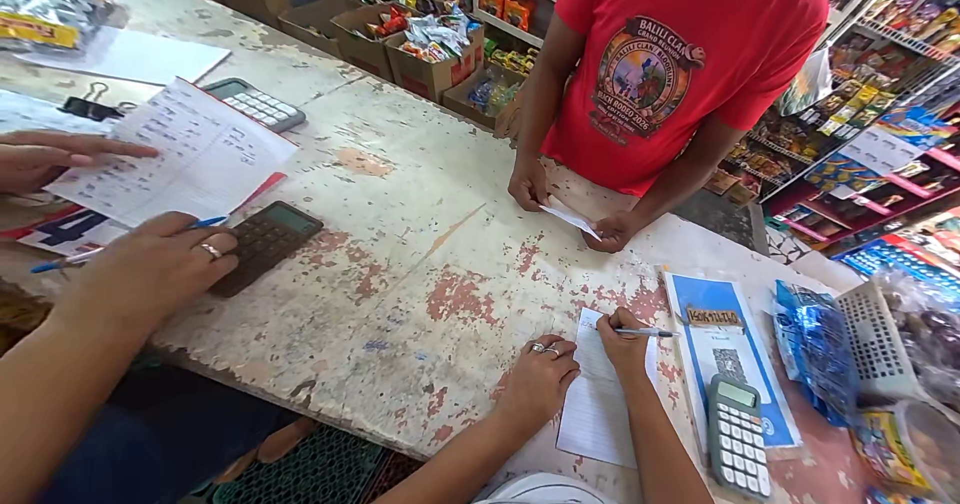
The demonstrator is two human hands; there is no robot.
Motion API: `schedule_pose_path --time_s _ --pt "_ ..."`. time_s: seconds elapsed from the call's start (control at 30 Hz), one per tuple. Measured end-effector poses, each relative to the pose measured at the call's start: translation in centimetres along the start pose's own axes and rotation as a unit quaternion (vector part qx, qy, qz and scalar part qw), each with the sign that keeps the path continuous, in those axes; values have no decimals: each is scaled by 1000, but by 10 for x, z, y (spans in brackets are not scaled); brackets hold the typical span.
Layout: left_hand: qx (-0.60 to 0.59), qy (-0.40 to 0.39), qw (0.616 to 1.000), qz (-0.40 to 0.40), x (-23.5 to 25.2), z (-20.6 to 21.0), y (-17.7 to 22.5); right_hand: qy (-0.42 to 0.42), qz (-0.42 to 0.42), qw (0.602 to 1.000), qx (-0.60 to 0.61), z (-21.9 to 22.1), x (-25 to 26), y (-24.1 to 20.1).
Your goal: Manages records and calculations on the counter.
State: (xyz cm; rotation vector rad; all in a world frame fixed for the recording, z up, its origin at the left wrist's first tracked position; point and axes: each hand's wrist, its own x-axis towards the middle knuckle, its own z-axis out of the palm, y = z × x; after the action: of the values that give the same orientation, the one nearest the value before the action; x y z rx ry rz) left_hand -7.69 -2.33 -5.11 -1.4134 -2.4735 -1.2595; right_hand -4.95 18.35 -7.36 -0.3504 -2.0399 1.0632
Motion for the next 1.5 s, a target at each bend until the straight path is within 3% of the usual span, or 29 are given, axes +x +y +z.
schedule_pose_path --time_s 1.13,1.5 --pt "-3 -2 1000 -7 1 -1 1 10 23 1000 -4 -5 0 1" --pt "-2 -3 1000 -4 1 -3 2 50 28 997 -48 -4 -2 5"
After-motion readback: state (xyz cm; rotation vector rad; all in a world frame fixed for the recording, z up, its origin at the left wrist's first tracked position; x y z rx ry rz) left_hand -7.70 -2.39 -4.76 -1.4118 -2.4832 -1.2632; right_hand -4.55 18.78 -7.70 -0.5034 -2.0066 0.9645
